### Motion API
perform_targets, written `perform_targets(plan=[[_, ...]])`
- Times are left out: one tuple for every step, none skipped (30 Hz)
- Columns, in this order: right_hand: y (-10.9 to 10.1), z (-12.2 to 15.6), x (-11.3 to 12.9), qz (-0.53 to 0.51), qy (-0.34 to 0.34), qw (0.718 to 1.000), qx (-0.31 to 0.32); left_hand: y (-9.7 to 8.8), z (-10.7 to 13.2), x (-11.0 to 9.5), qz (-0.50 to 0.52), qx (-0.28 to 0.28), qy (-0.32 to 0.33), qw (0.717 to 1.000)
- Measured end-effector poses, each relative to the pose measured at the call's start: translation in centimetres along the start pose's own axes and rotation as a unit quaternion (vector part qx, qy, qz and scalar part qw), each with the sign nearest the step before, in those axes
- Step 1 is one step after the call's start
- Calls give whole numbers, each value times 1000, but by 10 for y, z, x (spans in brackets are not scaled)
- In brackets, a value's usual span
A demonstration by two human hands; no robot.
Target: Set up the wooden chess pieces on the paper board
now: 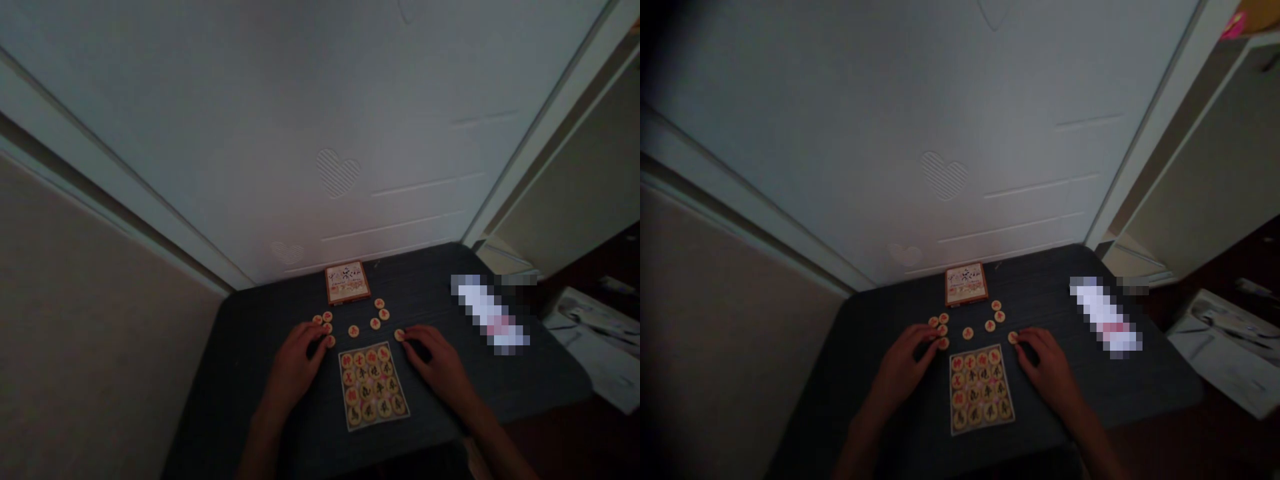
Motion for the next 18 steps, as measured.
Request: perform_targets(plan=[[0,0,0,-2,-1,1000,0,-4,-7,3,-1,7,6,1000],[0,0,0,-3,-2,1000,-2,-7,-14,7,-4,14,11,1000],[0,0,0,-5,-4,1000,-5,-10,-21,11,-9,18,13,1000],[1,0,0,-6,-5,1000,-9,-12,-27,16,-14,24,15,999],[1,0,0,-7,-7,1000,-12,-14,-34,21,-17,32,13,999],[1,0,0,-7,-8,1000,-15,-15,-40,27,-18,37,9,999],[1,0,0,-8,-9,1000,-18,-15,-45,32,-18,43,2,999],[1,0,1,-9,-10,1000,-19,-15,-49,36,-16,52,-5,999],[1,0,1,-11,-11,1000,-20,-15,-53,40,-13,63,-14,998],[1,0,1,-12,-12,1000,-20,-14,-55,44,-9,75,-22,997],[1,0,1,-12,-12,1000,-19,-13,-57,46,-4,87,-30,996],[1,0,1,-13,-12,1000,-18,-12,-58,47,1,98,-36,995],[1,1,1,-13,-13,1000,-15,-12,-59,48,7,106,-42,993],[1,1,0,-13,-15,1000,-12,-11,-59,48,13,113,-46,992],[1,1,-1,-13,-18,1000,-9,-10,-58,48,19,118,-49,992],[2,2,-2,-12,-20,1000,-5,-10,-57,48,23,122,-52,991],[3,2,-3,-9,-22,1000,-3,-9,-55,47,27,125,-54,990],[3,2,-4,-6,-24,1000,-1,-9,-53,46,29,126,-56,990]])
Point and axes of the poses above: each hand's wrist, its own z-axis away from the middle knuckle, its own y-axis out of the palm, x = y × z, the point moved 1 cm from there along -z, towards the middle knuckle, and after that the axes turned 10 degrees about y, right-handed, at the moved point
